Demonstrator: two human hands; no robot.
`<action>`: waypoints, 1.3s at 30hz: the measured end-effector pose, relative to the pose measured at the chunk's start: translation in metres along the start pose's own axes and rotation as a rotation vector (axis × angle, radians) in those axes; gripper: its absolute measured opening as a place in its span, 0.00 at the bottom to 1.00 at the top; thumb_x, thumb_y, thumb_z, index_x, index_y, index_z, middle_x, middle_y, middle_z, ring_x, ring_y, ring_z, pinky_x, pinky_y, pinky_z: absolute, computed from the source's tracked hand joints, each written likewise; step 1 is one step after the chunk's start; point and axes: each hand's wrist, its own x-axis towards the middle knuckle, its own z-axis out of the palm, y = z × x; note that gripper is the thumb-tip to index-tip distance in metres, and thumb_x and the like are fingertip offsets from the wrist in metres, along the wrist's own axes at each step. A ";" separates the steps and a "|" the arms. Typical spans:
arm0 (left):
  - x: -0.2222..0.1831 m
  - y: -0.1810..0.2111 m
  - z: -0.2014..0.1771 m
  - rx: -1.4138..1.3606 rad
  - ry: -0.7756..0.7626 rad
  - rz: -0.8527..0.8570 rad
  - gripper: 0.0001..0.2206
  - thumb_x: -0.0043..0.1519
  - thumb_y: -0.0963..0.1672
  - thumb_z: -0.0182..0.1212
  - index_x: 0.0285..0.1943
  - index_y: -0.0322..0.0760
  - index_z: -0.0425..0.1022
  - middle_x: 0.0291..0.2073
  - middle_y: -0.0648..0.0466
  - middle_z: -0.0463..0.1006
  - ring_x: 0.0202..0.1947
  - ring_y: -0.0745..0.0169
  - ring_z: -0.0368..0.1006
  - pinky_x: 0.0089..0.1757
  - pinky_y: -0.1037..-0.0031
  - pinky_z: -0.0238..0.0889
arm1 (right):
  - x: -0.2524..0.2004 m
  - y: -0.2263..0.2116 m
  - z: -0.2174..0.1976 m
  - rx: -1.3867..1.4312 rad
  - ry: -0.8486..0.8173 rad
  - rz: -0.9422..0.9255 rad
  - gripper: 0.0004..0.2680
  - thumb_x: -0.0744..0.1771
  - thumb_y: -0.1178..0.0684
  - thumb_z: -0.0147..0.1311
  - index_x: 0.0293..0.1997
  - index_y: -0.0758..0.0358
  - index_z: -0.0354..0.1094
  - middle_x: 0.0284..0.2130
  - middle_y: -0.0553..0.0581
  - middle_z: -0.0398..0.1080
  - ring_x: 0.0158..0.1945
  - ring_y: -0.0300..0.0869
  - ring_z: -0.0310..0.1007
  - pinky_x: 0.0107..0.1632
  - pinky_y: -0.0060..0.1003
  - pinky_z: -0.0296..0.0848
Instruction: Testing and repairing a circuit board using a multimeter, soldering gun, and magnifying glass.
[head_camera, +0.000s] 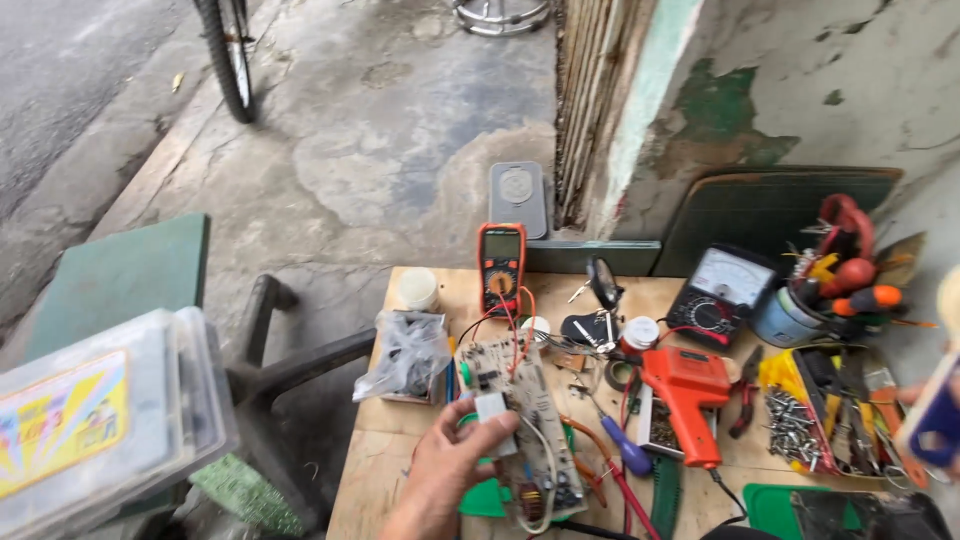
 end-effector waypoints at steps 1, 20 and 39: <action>0.004 -0.016 -0.003 -0.043 0.018 -0.007 0.35 0.50 0.43 0.80 0.71 0.39 0.75 0.50 0.44 0.87 0.49 0.52 0.82 0.47 0.60 0.76 | -0.039 -0.056 0.073 0.179 0.034 -0.002 0.09 0.76 0.47 0.53 0.65 0.39 0.65 0.60 0.46 0.71 0.48 0.45 0.79 0.44 0.39 0.74; 0.053 -0.144 -0.036 -0.529 0.062 0.072 0.48 0.50 0.50 0.78 0.81 0.38 0.58 0.78 0.37 0.70 0.74 0.45 0.76 0.61 0.58 0.76 | -0.265 -0.215 0.367 0.270 -0.222 0.757 0.13 0.72 0.56 0.55 0.55 0.79 0.79 0.46 0.71 0.83 0.49 0.55 0.77 0.58 0.48 0.74; 0.073 -0.174 -0.046 -0.489 0.049 0.130 0.25 0.51 0.40 0.75 0.56 0.41 0.68 0.48 0.50 0.92 0.44 0.65 0.81 0.45 0.71 0.71 | -0.308 -0.147 0.399 0.315 -0.227 0.779 0.16 0.69 0.60 0.58 0.64 0.77 0.77 0.54 0.67 0.80 0.59 0.47 0.75 0.64 0.39 0.70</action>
